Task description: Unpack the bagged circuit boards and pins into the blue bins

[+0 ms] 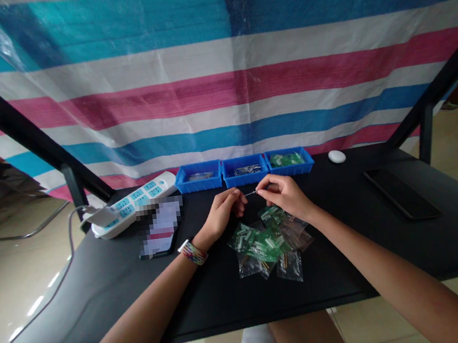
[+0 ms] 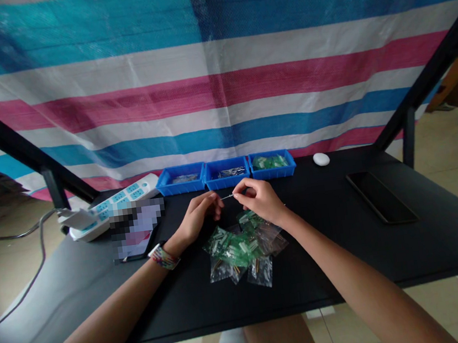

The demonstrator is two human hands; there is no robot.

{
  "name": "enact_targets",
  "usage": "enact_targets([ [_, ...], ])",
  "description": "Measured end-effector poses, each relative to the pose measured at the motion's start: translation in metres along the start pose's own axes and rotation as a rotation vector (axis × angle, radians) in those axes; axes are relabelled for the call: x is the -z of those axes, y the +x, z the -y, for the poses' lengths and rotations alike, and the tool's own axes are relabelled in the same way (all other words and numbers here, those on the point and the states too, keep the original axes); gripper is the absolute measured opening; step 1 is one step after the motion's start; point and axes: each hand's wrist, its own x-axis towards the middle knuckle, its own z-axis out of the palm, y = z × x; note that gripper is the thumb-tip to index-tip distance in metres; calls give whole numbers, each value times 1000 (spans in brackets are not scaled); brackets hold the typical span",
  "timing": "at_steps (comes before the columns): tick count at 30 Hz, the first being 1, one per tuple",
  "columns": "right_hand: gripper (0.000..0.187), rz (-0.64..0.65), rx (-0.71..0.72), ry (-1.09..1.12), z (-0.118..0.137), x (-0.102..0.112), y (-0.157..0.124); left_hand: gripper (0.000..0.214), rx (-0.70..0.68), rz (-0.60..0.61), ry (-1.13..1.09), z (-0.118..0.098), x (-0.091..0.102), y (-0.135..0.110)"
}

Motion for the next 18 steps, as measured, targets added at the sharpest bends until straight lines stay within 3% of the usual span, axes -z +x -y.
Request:
enact_targets([
  [7, 19, 7, 3, 4, -2, -1, 0, 41, -30, 30, 65, -3, -2, 0],
  [18, 29, -9, -85, 156, -13, 4, 8, 32, -138, -38, 98, -8, -4, -2],
])
